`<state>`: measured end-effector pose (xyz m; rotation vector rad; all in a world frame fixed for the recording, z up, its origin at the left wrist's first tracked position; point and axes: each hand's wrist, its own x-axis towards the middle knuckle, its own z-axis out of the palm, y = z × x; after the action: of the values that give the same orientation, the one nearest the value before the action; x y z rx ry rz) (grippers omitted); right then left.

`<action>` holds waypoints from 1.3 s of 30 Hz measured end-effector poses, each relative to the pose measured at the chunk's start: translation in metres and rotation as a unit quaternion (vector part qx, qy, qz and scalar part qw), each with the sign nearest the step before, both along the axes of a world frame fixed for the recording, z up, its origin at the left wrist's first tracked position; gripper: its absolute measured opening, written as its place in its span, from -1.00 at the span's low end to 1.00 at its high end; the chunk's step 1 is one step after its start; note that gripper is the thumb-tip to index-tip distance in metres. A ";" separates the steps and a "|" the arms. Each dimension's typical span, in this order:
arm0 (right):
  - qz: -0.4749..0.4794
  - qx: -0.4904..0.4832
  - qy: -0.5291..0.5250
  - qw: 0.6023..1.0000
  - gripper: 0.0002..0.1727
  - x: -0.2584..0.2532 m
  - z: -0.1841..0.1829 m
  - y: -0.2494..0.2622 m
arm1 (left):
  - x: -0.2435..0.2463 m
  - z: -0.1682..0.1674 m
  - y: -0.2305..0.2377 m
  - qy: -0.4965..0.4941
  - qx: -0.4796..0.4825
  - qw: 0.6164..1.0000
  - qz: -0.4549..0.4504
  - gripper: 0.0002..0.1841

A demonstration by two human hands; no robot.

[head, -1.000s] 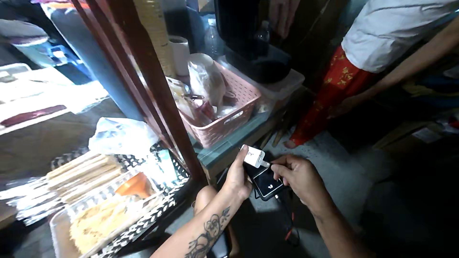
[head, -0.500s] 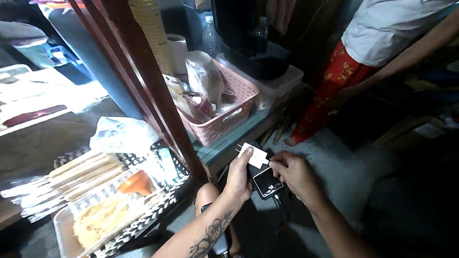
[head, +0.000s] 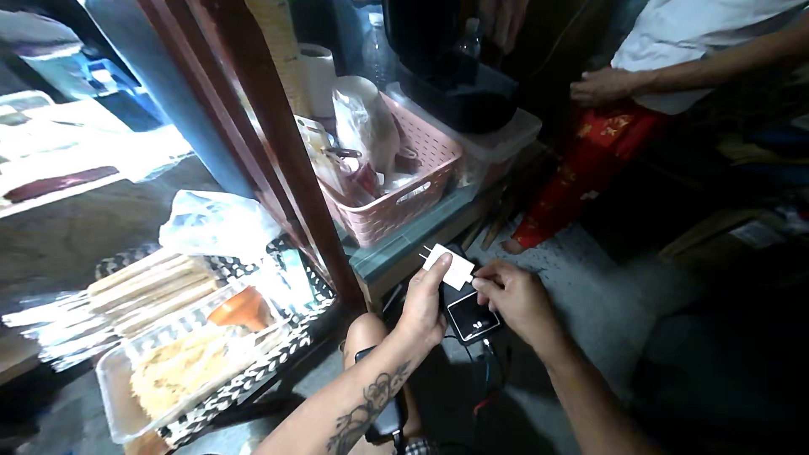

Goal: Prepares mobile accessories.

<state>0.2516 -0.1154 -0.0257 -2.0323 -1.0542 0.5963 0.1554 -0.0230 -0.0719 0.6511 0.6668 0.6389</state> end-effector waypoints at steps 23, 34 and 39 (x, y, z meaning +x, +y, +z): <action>0.265 -0.176 0.377 0.870 -0.60 0.038 -0.137 -0.103 | -0.030 -0.001 0.051 -0.201 0.113 0.973 0.008 -0.63; -0.107 0.307 0.613 0.720 -0.66 -0.025 -0.146 -0.057 | -0.019 -0.006 0.042 -0.106 0.122 0.986 0.041 -0.77; -0.194 0.288 0.361 0.865 -0.79 -0.016 -0.114 -0.060 | -0.014 -0.030 0.038 -0.016 0.068 0.995 0.077 -0.73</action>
<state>0.2358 -0.1759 -0.1392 -1.2563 -0.2910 0.6494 0.1412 0.0155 -0.1017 0.7191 0.6520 0.8427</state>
